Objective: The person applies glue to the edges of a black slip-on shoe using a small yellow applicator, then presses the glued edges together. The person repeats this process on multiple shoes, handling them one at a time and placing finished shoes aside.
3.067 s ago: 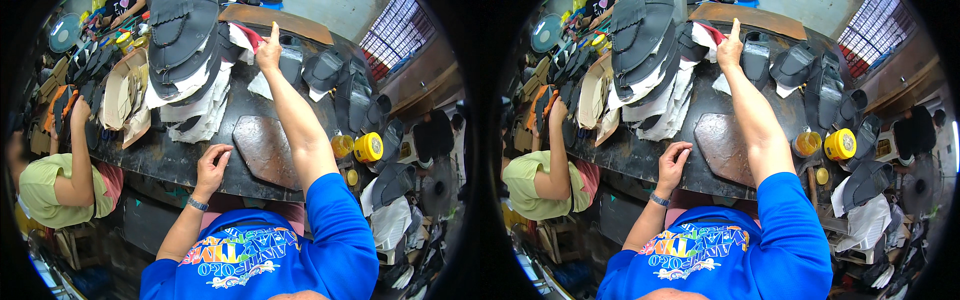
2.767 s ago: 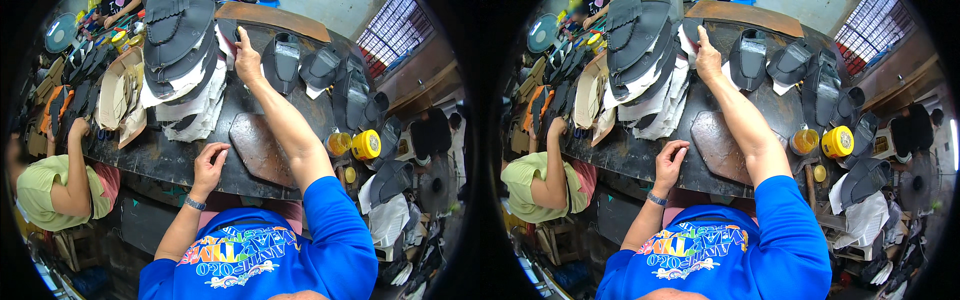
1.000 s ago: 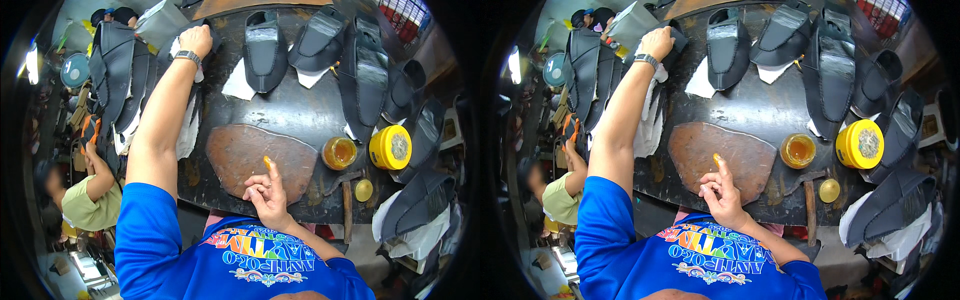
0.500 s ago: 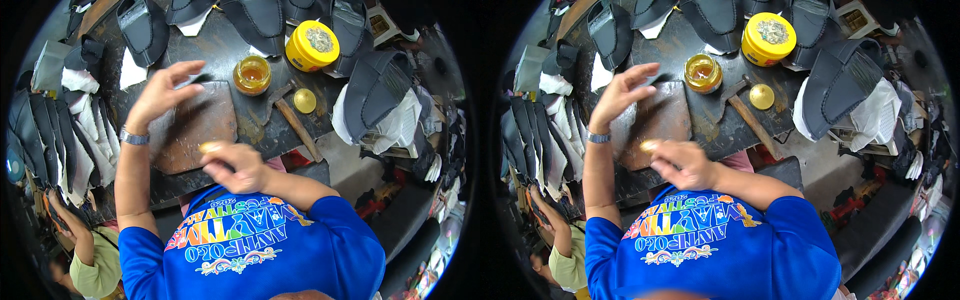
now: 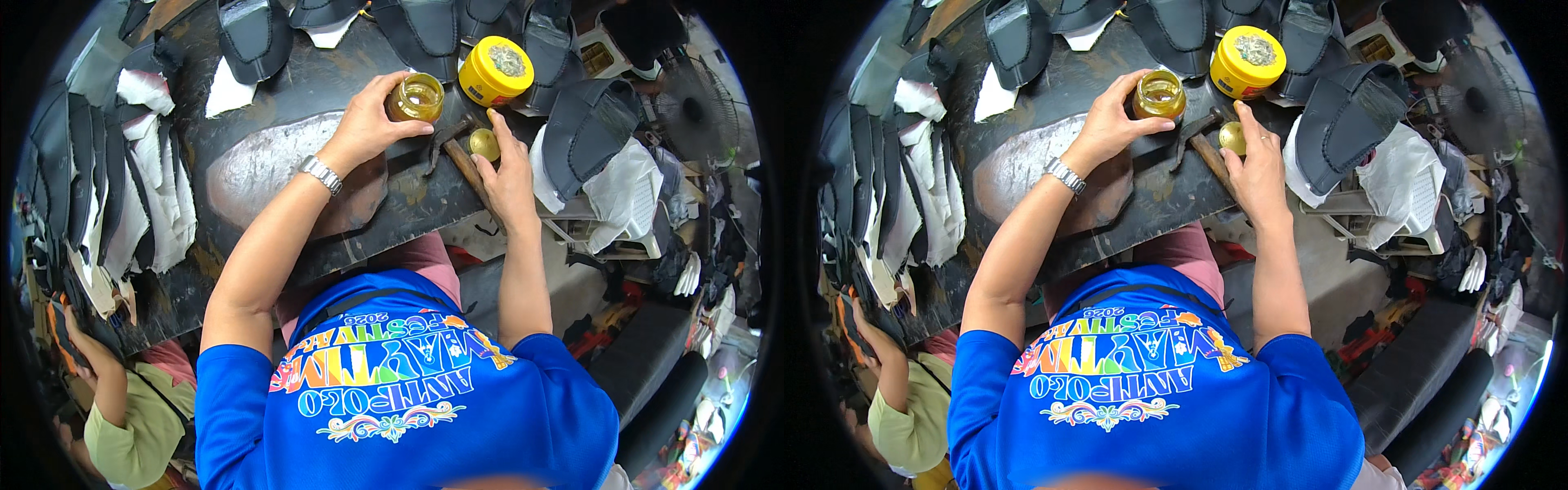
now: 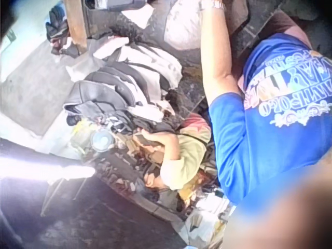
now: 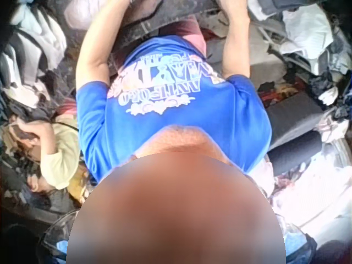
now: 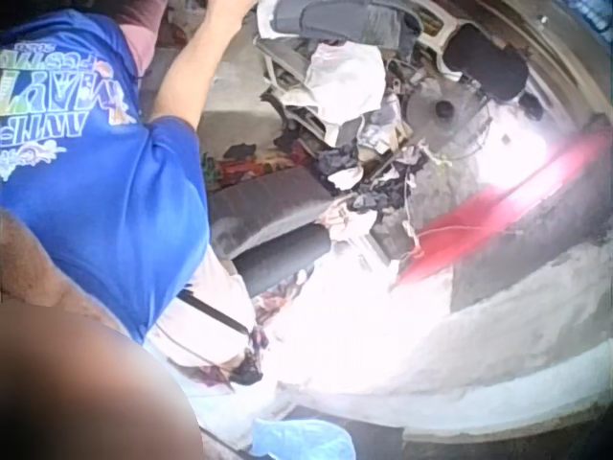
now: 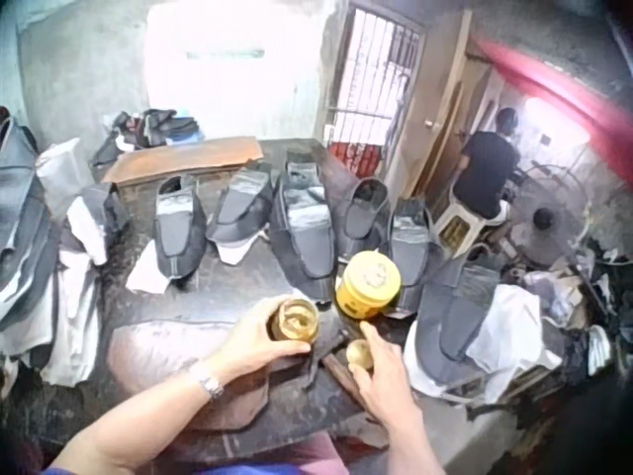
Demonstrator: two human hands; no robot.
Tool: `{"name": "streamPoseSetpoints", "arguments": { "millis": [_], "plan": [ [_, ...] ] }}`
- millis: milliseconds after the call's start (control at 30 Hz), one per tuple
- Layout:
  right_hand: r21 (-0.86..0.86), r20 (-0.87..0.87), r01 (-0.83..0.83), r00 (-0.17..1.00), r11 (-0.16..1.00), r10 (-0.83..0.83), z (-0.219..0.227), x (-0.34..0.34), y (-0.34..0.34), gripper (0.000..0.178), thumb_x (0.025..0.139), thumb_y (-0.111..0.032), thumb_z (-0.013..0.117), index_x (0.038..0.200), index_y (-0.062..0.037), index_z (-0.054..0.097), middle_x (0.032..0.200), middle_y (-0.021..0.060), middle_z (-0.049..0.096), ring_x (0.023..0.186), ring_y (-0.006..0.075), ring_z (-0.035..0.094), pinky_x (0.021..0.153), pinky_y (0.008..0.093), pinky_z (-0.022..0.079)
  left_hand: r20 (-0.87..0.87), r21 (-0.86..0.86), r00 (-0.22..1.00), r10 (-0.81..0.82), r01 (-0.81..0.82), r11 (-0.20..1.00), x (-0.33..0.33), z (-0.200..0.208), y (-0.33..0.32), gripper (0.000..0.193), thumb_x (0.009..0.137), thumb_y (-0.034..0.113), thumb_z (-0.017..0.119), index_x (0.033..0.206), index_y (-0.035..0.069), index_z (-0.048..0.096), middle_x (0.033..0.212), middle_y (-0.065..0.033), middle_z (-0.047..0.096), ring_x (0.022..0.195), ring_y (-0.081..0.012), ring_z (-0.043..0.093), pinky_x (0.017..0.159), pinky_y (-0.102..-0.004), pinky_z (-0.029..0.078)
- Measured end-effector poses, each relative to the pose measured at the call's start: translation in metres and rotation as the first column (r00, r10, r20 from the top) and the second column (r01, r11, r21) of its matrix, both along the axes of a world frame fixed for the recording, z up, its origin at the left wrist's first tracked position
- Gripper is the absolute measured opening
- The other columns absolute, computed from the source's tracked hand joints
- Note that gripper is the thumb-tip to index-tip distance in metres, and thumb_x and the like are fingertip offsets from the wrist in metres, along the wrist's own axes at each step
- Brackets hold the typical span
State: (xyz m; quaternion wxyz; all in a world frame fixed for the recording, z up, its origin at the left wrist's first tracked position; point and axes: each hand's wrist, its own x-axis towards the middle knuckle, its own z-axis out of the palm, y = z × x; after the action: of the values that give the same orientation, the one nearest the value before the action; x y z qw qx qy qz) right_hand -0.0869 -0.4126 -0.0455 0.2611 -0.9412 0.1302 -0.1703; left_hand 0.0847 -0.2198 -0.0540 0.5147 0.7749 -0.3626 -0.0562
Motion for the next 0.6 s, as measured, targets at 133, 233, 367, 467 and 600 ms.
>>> {"name": "streamPoseSetpoints", "arguments": {
  "millis": [133,233,367,467,600],
  "plan": [
    [0.092,0.034,0.001,0.999,0.996,-0.004,0.002,0.003,-0.001,0.074,0.081,-0.004,0.075,0.149,-0.0098,0.046,0.130,0.0191,0.061,0.114,0.0351,0.057,0.102,0.0421,0.046,0.080,0.025,0.994,0.074,-0.076,0.997,-0.010,0.001,0.001,0.082,0.069,0.038,0.093,0.133,0.001,0.058,0.122,-0.0127,0.064,0.114,-0.0252,0.064,0.102,-0.0354,0.049],
    [0.340,0.219,-0.021,0.974,0.940,-0.058,0.004,0.008,0.016,0.074,0.082,-0.003,0.076,0.150,-0.0085,0.044,0.127,0.0173,0.061,0.110,0.0272,0.060,0.099,0.0382,0.048,0.140,0.028,0.985,0.102,-0.107,0.994,-0.012,-0.002,-0.001,0.080,0.070,0.040,0.091,0.132,0.002,0.059,0.117,-0.0126,0.063,0.111,-0.0276,0.064,0.098,-0.0371,0.050],
    [0.425,0.540,-0.291,0.841,0.857,0.018,0.005,0.027,0.046,0.076,0.084,-0.002,0.077,0.150,-0.0007,0.038,0.127,0.0131,0.060,0.112,0.0206,0.061,0.103,0.0346,0.047,0.250,0.059,0.964,0.091,-0.109,0.992,-0.012,-0.009,-0.002,0.083,0.067,0.044,0.090,0.131,0.003,0.059,0.112,-0.0170,0.060,0.108,-0.0351,0.061,0.097,-0.0420,0.050],
    [0.250,0.586,-0.327,0.800,0.911,0.127,0.010,0.054,0.057,0.075,0.083,-0.003,0.076,0.150,-0.0033,0.041,0.124,0.0166,0.064,0.113,0.0245,0.063,0.104,0.0378,0.046,0.272,0.029,0.958,0.093,-0.105,0.994,-0.011,-0.016,-0.004,0.083,0.067,0.044,0.089,0.132,0.003,0.058,0.111,-0.0181,0.058,0.109,-0.0369,0.058,0.097,-0.0441,0.049],
    [0.014,0.425,-0.325,0.858,0.946,0.289,0.031,0.073,0.049,0.080,0.079,-0.005,0.074,0.152,-0.0101,0.041,0.118,0.0207,0.066,0.108,0.0324,0.064,0.100,0.0414,0.049,0.277,0.007,0.956,0.102,-0.108,0.994,-0.009,-0.022,-0.006,0.082,0.069,0.043,0.089,0.133,0.003,0.057,0.114,-0.0189,0.057,0.110,-0.0378,0.057,0.099,-0.0447,0.048]
  ]
}}
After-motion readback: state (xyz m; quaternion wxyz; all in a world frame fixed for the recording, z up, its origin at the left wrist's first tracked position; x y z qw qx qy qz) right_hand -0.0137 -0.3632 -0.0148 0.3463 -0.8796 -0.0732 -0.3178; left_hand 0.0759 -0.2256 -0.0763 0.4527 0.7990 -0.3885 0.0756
